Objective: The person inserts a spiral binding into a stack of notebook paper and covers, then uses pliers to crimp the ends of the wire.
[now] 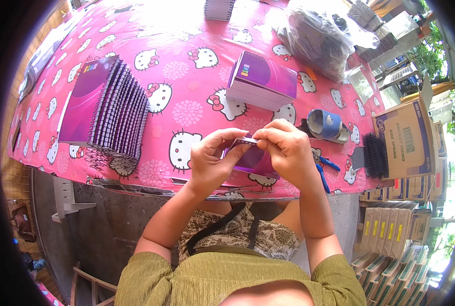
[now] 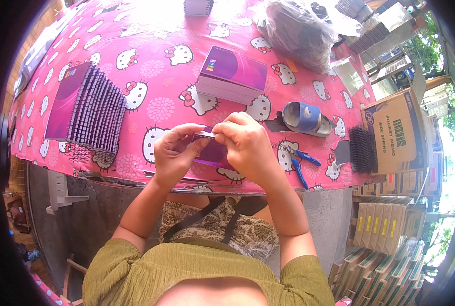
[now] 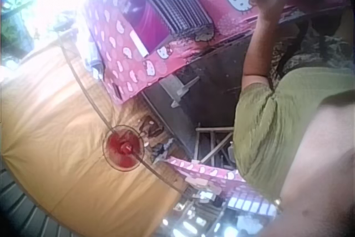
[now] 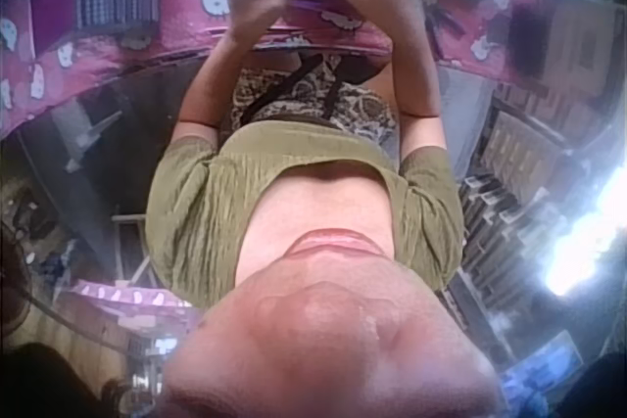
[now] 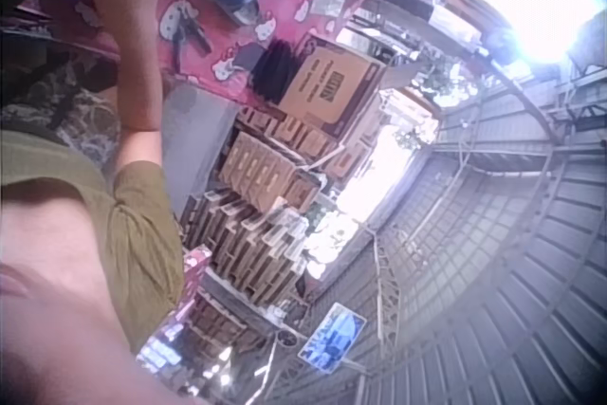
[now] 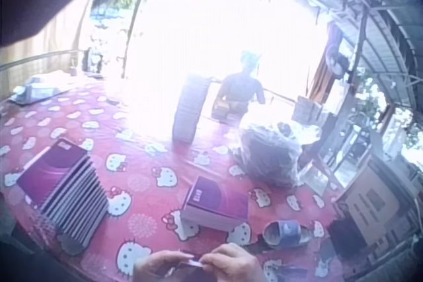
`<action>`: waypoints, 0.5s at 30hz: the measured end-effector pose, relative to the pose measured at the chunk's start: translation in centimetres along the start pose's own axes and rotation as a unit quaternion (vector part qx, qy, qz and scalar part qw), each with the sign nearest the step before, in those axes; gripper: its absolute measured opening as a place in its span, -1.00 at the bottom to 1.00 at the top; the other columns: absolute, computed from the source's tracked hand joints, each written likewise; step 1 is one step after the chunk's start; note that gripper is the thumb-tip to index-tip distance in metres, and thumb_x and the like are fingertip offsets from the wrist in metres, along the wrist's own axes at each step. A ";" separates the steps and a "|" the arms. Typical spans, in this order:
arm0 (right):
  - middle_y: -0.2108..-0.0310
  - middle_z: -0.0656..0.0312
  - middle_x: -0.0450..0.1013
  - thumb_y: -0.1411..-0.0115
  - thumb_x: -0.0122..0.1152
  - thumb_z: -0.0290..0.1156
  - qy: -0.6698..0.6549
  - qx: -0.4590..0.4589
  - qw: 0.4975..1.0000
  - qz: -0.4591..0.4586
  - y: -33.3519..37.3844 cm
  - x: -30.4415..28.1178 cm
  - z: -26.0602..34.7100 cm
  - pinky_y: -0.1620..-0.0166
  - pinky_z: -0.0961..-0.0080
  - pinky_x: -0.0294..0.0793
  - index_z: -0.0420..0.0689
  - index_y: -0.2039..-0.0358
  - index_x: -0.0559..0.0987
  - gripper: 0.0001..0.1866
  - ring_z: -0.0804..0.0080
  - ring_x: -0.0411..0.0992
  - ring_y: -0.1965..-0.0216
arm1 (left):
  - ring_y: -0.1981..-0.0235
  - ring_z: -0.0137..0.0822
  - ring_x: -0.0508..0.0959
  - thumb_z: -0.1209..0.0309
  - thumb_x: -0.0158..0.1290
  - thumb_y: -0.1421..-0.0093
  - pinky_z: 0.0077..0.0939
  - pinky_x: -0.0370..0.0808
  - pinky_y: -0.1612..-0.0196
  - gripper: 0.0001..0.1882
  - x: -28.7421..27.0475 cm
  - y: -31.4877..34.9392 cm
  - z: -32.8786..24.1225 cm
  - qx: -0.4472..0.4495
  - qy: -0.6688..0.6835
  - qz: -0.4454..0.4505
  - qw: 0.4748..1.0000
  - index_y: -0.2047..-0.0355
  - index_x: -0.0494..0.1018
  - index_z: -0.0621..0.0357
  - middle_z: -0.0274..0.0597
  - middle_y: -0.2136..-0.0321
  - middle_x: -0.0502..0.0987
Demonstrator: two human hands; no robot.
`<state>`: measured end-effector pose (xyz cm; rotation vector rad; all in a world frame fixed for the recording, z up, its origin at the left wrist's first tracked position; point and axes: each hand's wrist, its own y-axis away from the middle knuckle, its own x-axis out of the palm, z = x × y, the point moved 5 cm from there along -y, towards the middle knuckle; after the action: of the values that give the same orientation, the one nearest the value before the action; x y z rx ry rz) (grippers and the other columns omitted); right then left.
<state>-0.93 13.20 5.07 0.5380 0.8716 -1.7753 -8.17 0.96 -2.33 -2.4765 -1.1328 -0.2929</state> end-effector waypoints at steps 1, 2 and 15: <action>0.46 0.14 0.43 0.01 0.23 -0.64 0.000 -0.002 1.000 0.005 -0.1 0.0 -0.1 0.33 0.48 0.44 -0.25 0.36 0.58 -0.85 0.31 0.45 0.41 | 0.29 -0.52 0.53 0.74 0.07 -0.11 -0.69 0.49 0.30 -0.73 0.0 0.0 0.1 0.000 0.003 -0.002 1.000 0.15 0.44 0.38 -0.21 0.31 0.55; 0.46 0.14 0.44 0.01 0.23 -0.62 -0.011 0.006 1.000 0.010 -0.1 0.0 -0.3 0.31 0.44 0.44 -0.24 0.38 0.58 -0.86 0.26 0.44 0.39 | 0.29 -0.52 0.53 0.74 0.08 -0.11 -0.70 0.49 0.30 -0.74 0.1 -0.1 0.1 0.001 0.007 -0.004 1.000 0.15 0.44 0.38 -0.21 0.31 0.55; 0.44 0.10 0.42 0.02 0.24 -0.61 -0.005 0.001 1.000 -0.004 0.2 0.1 -0.2 0.27 0.35 0.41 -0.22 0.39 0.57 -0.86 0.18 0.42 0.36 | 0.26 -0.49 0.54 0.74 0.08 -0.11 -0.67 0.52 0.24 -0.75 -0.1 -0.2 0.3 0.007 -0.017 -0.001 1.000 0.17 0.45 0.38 -0.21 0.30 0.54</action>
<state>-0.83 13.25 4.83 0.5257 0.8665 -1.7849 -8.34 1.15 -2.57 -2.4759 -1.1480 -0.2441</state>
